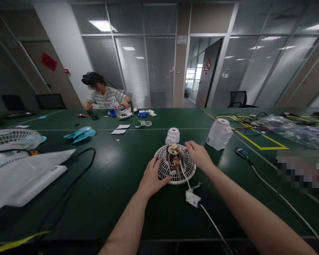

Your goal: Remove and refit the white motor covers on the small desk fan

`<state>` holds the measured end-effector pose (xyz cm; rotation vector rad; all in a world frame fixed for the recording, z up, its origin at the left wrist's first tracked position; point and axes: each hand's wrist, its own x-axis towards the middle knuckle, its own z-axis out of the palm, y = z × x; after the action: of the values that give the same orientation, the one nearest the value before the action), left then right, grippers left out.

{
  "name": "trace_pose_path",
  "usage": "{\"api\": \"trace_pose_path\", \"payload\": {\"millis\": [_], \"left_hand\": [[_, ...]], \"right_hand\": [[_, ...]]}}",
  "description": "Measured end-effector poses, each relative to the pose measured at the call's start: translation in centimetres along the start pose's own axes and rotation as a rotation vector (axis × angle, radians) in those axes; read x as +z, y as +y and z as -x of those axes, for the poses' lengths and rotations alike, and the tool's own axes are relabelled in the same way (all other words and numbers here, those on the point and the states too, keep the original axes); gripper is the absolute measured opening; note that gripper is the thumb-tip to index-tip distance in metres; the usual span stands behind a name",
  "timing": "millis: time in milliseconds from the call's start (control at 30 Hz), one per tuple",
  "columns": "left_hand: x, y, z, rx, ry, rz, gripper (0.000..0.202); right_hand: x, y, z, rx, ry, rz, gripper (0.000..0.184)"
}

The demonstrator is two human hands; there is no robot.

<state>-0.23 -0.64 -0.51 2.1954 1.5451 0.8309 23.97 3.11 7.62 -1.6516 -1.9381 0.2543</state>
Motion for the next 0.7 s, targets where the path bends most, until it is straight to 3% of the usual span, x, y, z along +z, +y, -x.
{"api": "trace_pose_path", "payload": {"millis": [100,200,300,433,567,700], "left_hand": [[-0.1,0.0,-0.2,0.013,-0.003,0.006,0.087],[-0.3,0.1,-0.3,0.02,-0.006,0.007,0.087],[-0.5,0.2,-0.4,0.014,-0.008,0.003,0.085],[-0.8,0.3,-0.5,0.015,0.0,0.003,0.083],[-1.0,0.4,-0.6,0.001,-0.01,-0.002,0.084],[-0.8,0.2,-0.5,0.001,-0.018,0.008,0.086]], "right_hand": [[1.5,0.1,-5.8,0.013,0.043,-0.023,0.037],[4.1,-0.1,-10.5,0.044,0.051,-0.045,0.053],[6.7,-0.1,-13.2,0.106,0.029,-0.074,0.078],[8.7,0.6,-14.5,0.172,-0.007,-0.139,0.09],[8.0,1.7,-14.6,0.208,0.061,-0.24,0.091],[4.2,2.4,-12.9,0.181,0.177,-0.379,0.088]]}}
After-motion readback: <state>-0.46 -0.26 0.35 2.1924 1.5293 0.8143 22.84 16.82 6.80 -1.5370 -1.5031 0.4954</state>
